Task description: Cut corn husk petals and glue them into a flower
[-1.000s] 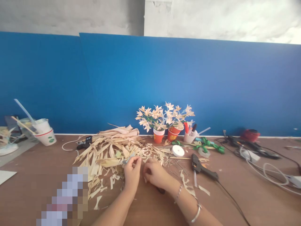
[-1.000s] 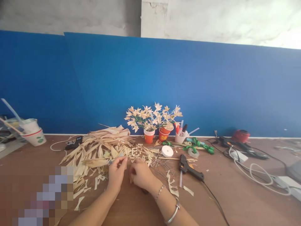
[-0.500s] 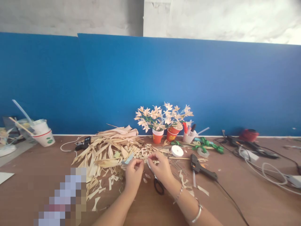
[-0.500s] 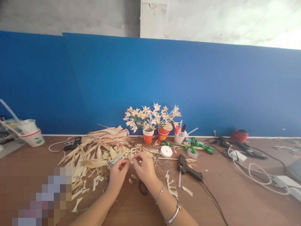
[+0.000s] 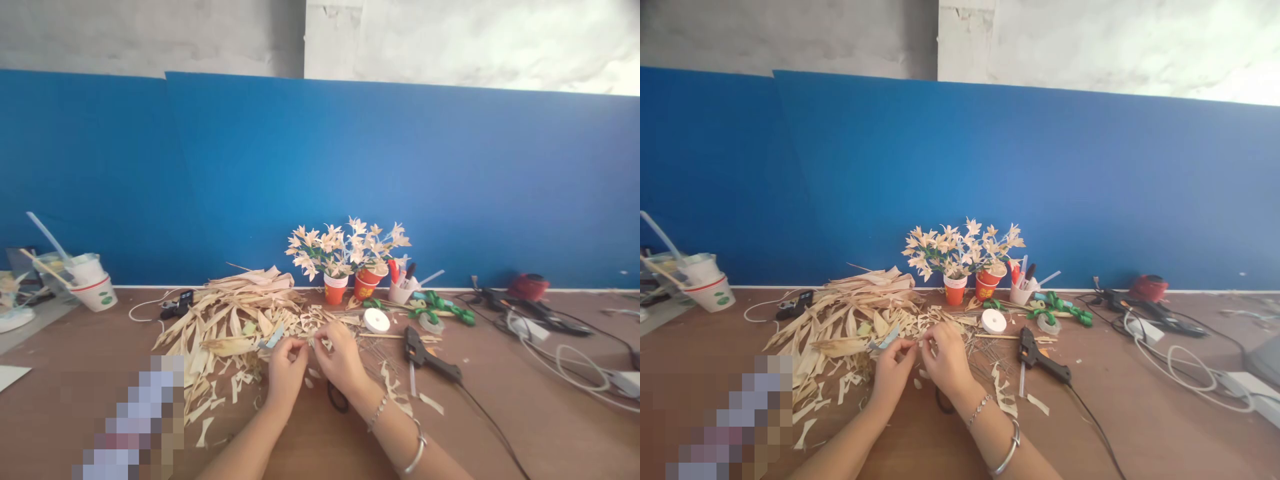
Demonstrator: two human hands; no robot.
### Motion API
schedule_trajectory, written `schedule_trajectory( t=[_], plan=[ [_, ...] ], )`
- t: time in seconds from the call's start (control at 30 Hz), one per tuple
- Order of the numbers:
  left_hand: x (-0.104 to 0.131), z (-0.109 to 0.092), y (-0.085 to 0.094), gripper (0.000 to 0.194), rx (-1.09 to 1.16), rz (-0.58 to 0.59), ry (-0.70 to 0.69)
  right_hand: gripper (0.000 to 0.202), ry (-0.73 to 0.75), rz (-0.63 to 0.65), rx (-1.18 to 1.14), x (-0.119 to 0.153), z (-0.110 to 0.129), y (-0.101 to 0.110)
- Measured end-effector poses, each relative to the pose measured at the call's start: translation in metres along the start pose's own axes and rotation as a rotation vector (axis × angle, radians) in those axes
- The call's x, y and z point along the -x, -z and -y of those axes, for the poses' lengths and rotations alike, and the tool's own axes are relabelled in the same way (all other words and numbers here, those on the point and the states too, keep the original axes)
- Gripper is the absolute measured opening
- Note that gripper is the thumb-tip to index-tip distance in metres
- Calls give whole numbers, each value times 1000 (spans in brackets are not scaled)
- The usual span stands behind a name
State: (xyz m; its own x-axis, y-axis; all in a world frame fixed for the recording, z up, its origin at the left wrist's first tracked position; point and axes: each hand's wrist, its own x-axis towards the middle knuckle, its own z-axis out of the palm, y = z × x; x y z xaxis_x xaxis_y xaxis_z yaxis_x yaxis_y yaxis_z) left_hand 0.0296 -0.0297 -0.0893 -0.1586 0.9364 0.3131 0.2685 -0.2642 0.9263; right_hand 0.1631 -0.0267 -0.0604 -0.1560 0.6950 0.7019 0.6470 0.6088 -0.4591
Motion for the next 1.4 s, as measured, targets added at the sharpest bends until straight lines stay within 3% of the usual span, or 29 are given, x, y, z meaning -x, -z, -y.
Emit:
schedule_trajectory(
  t=[0.73, 1.23, 1.4],
  plan=[
    [0, 2, 0, 16, -48, 24, -45, 12, 152, -12, 211, 0, 3, 1],
    [0, -2, 1, 19, 24, 27, 1, 6, 125, -2, 218, -2, 8, 5],
    [-1, -2, 1, 22, 113, 27, 33, 18, 32, -28, 82, -2, 12, 11]
  ],
)
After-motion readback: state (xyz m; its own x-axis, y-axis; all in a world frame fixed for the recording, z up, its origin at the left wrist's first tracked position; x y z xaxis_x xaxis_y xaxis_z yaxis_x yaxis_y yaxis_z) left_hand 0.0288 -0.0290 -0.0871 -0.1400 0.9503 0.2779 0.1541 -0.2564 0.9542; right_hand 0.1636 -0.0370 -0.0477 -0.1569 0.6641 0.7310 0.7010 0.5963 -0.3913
